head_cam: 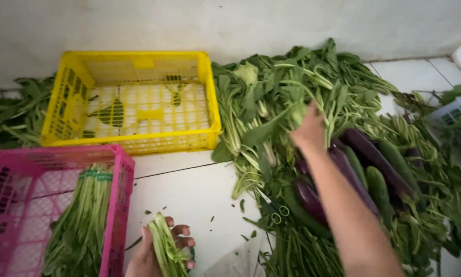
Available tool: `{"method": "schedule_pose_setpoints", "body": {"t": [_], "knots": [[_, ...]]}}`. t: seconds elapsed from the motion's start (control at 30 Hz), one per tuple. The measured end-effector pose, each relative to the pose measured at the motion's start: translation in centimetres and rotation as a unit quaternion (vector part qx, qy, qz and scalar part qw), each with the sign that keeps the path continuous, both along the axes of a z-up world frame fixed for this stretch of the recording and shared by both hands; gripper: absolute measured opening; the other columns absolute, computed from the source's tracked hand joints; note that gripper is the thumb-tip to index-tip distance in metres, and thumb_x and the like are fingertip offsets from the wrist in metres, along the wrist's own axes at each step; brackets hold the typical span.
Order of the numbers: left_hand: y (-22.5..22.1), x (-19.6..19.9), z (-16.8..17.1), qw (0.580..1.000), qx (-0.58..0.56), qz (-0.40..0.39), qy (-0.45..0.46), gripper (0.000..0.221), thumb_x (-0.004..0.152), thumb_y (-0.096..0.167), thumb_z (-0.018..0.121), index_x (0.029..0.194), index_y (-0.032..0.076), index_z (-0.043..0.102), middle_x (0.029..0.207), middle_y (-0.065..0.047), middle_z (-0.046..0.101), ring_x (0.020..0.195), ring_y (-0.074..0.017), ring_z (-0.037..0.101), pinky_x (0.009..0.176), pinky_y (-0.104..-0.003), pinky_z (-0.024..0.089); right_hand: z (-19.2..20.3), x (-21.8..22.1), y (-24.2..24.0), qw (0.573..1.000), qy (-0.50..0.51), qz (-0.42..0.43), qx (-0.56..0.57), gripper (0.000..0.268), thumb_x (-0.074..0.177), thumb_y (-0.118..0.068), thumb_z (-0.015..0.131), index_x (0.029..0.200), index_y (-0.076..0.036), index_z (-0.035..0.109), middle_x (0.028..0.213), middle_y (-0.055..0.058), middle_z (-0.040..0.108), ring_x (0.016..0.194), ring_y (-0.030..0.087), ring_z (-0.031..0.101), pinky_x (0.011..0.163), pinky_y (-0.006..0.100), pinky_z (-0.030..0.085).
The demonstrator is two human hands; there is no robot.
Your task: Sorting, trimming, and bundling fresh spinach stalks using a trimming tool and green tape on a processing floor.
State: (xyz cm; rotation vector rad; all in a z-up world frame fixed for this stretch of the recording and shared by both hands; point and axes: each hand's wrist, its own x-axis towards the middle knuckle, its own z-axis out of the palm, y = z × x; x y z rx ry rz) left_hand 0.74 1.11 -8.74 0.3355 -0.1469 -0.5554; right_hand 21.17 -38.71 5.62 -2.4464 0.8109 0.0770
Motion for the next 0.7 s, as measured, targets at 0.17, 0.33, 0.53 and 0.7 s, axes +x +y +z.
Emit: {"method": "schedule_pose_setpoints", "body": {"t": [0.17,0.33,0.53,0.7], "knots": [[-0.4,-0.1,1.8,0.997,0.059,0.026,0.039,0.06,0.103,0.062,0.032,0.133,0.012,0.046,0.12,-0.026,0.056,0.106,-0.041,0.06,0.067,-0.054,0.059,2.6,1.9,-6.6,0.974,-0.134,0.097,-0.153,0.054,0.086,0.005,0.071,0.139,0.004,0.059,0.114,0.022,0.064,0.071,0.027,0.066,0.06,0.033,0.06],[-0.6,-0.2,1.2,0.997,0.055,0.025,0.043,0.059,0.104,0.06,0.029,0.132,0.011,0.047,0.118,-0.026,0.057,0.105,-0.0417,0.061,0.067,-0.054,0.06,5.3,3.7,-11.9,0.879,-0.277,0.205,-0.329,0.053,0.084,0.014,0.069,0.136,0.005,0.066,0.142,0.026,0.059,0.124,0.039,0.057,0.099,0.043,0.05],[-0.6,-0.2,1.3,0.998,0.046,0.023,0.038,0.059,0.104,0.059,0.03,0.133,0.01,0.045,0.12,-0.027,0.056,0.106,-0.0416,0.06,0.069,-0.056,0.061,-0.4,3.6,-17.9,0.858,0.033,0.112,-0.5,0.019,0.095,-0.013,0.067,0.108,-0.004,0.077,0.109,0.014,0.072,0.098,0.029,0.066,0.081,0.046,0.057],[-0.8,-0.1,1.2,0.998,0.036,0.021,0.036,0.058,0.104,0.058,0.031,0.13,0.009,0.048,0.118,-0.027,0.057,0.106,-0.0422,0.06,0.069,-0.055,0.062,-4.6,3.2,-11.0,0.923,0.122,0.108,-0.348,0.019,0.095,-0.016,0.068,0.107,-0.004,0.077,0.101,0.015,0.075,0.087,0.03,0.072,0.088,0.044,0.055]]}}
